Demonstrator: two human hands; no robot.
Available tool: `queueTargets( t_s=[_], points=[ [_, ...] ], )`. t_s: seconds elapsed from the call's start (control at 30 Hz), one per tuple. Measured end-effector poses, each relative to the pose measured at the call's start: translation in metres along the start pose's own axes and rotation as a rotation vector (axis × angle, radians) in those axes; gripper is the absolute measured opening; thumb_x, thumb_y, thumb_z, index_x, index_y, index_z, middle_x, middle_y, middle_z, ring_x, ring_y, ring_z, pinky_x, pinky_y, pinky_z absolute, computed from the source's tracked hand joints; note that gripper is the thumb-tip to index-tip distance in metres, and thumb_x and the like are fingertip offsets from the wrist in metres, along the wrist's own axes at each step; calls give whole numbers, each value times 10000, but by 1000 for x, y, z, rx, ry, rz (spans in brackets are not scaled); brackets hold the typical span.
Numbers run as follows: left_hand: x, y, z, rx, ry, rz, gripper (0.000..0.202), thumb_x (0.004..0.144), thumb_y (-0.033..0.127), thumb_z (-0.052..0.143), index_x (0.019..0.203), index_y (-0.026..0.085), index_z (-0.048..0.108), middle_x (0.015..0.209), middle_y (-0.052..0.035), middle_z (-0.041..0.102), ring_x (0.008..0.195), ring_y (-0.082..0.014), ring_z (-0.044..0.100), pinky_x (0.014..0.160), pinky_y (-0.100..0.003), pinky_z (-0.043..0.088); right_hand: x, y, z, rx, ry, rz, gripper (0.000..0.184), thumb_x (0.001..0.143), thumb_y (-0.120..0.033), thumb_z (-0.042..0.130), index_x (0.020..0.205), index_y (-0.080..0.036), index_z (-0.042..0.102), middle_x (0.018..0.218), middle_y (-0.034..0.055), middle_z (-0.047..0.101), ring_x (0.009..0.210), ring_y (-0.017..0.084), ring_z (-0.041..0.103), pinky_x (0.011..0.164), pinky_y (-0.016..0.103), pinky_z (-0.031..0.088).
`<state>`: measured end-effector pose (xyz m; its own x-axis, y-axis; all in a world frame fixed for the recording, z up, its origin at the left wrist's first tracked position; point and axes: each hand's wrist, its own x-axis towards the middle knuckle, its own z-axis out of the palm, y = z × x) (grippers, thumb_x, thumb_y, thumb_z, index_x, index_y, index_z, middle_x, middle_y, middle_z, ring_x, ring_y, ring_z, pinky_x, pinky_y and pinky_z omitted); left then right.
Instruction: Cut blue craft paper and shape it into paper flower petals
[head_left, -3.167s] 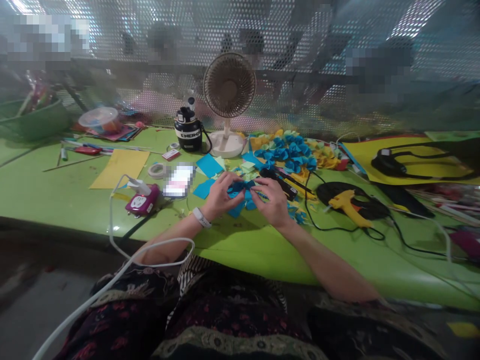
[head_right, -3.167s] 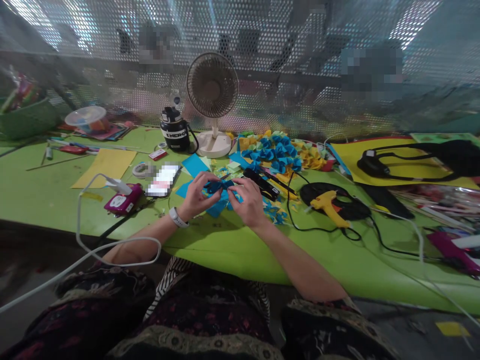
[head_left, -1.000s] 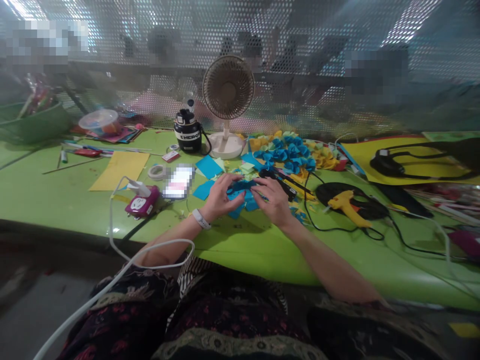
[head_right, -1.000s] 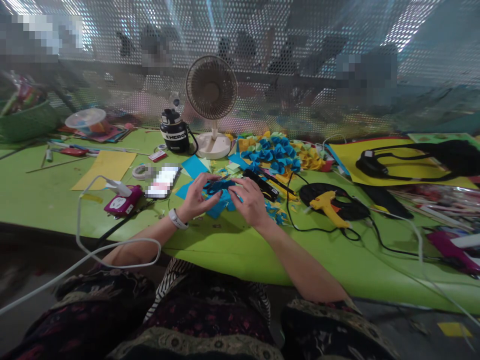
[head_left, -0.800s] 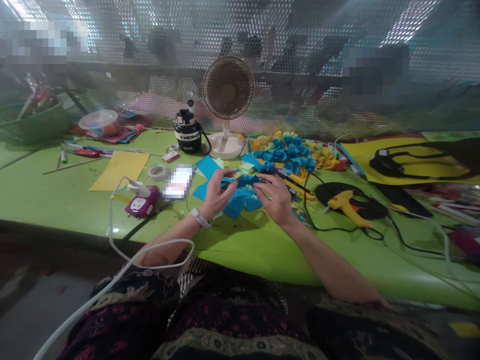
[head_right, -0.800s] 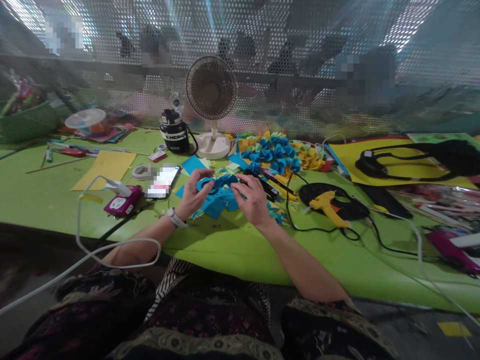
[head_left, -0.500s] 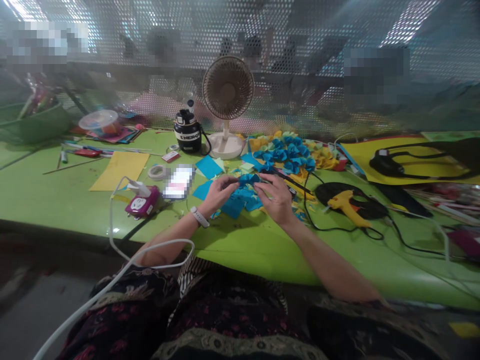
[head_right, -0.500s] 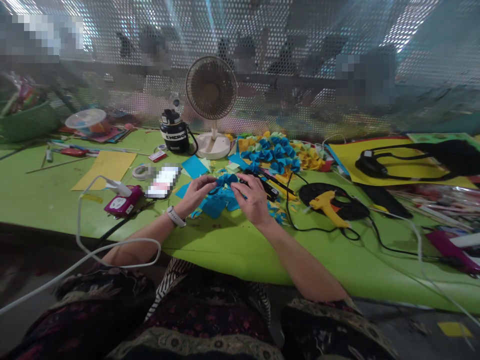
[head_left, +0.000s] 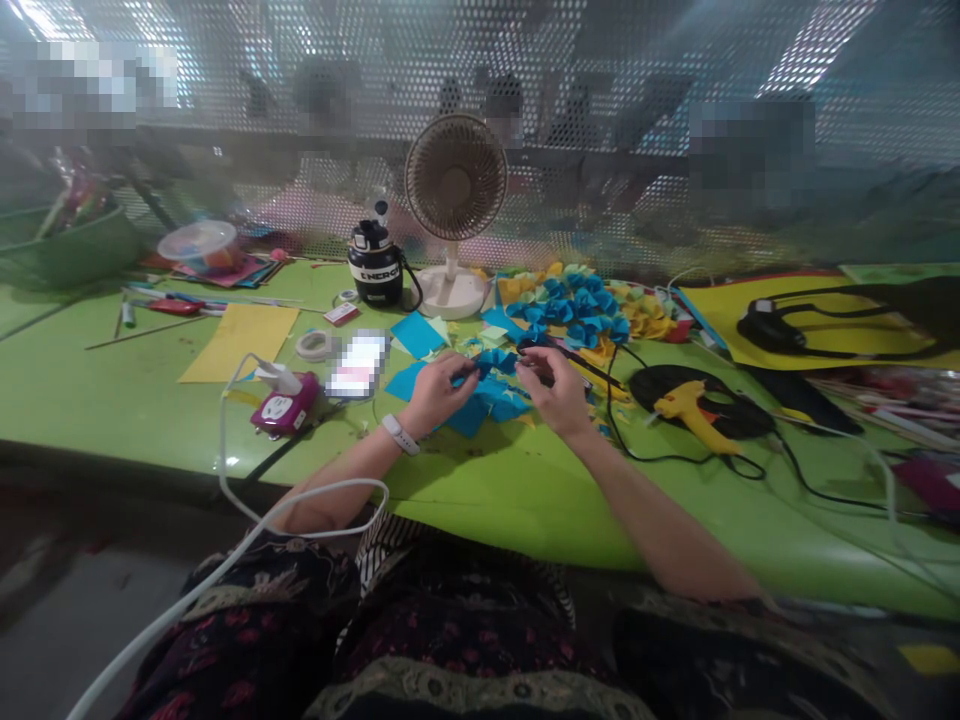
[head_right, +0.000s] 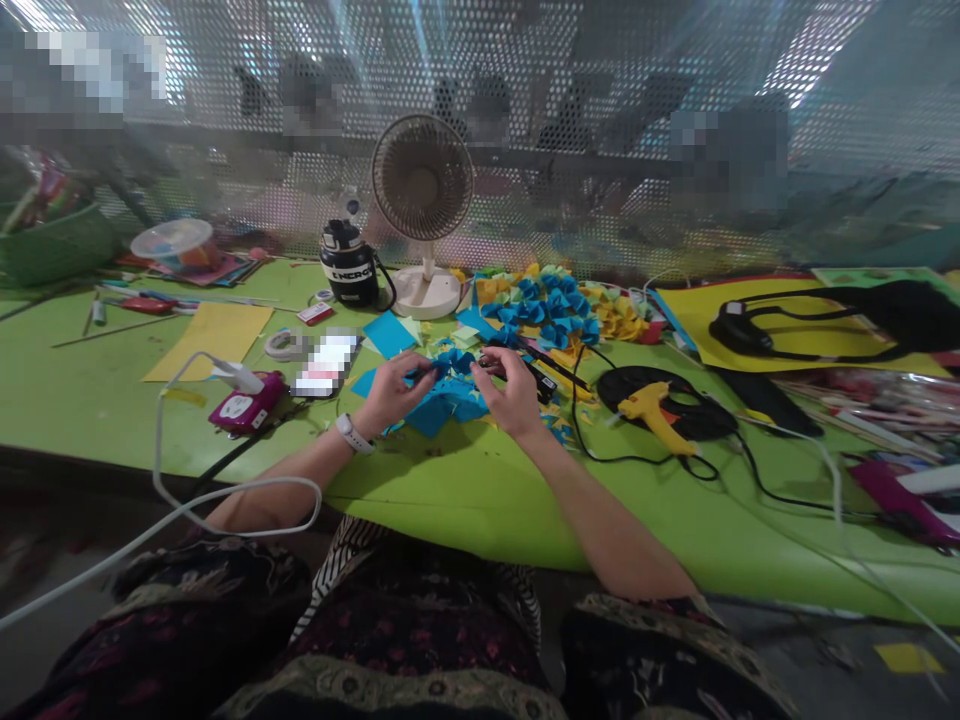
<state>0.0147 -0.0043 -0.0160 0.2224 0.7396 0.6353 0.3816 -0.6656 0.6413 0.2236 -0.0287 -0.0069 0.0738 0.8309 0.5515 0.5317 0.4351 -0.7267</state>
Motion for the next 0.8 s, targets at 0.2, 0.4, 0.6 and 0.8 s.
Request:
queueTargets(
  t_s=[0.2, 0.4, 0.6, 0.8],
  points=[
    [-1, 0, 0, 47, 1, 2, 101, 875, 278, 624, 840, 197, 674, 790, -48, 661, 702, -161, 592, 582, -254, 419, -1, 1, 2, -3, -52, 35, 197, 833, -392, 609, 879, -209, 664, 847, 57, 737, 726, 206, 684, 735, 376, 578],
    [-2, 4, -2, -43, 17, -32, 155, 878, 328, 660, 945, 196, 706, 863, -64, 707, 788, -173, 647, 708, -280, 504, 3, 5, 1, 46, -46, 119, 224, 813, -425, 617, 832, -208, 671, 764, 43, 728, 676, 203, 669, 685, 365, 560],
    [4, -1, 0, -459, 138, -305, 314, 868, 428, 684, 1051, 173, 664, 952, -82, 734, 846, -166, 700, 764, -282, 559, 11, 20, -2, 105, 24, 170, 246, 782, -431, 635, 853, -198, 674, 760, 54, 729, 667, 212, 679, 679, 385, 578],
    [11, -14, 2, -647, 235, -466, 274, 832, 393, 710, 989, 177, 649, 896, -57, 727, 801, -146, 700, 804, -314, 577, 16, 35, -5, 115, 58, 178, 274, 785, -474, 646, 860, -212, 665, 785, 57, 729, 688, 219, 695, 694, 398, 601]
  ],
)
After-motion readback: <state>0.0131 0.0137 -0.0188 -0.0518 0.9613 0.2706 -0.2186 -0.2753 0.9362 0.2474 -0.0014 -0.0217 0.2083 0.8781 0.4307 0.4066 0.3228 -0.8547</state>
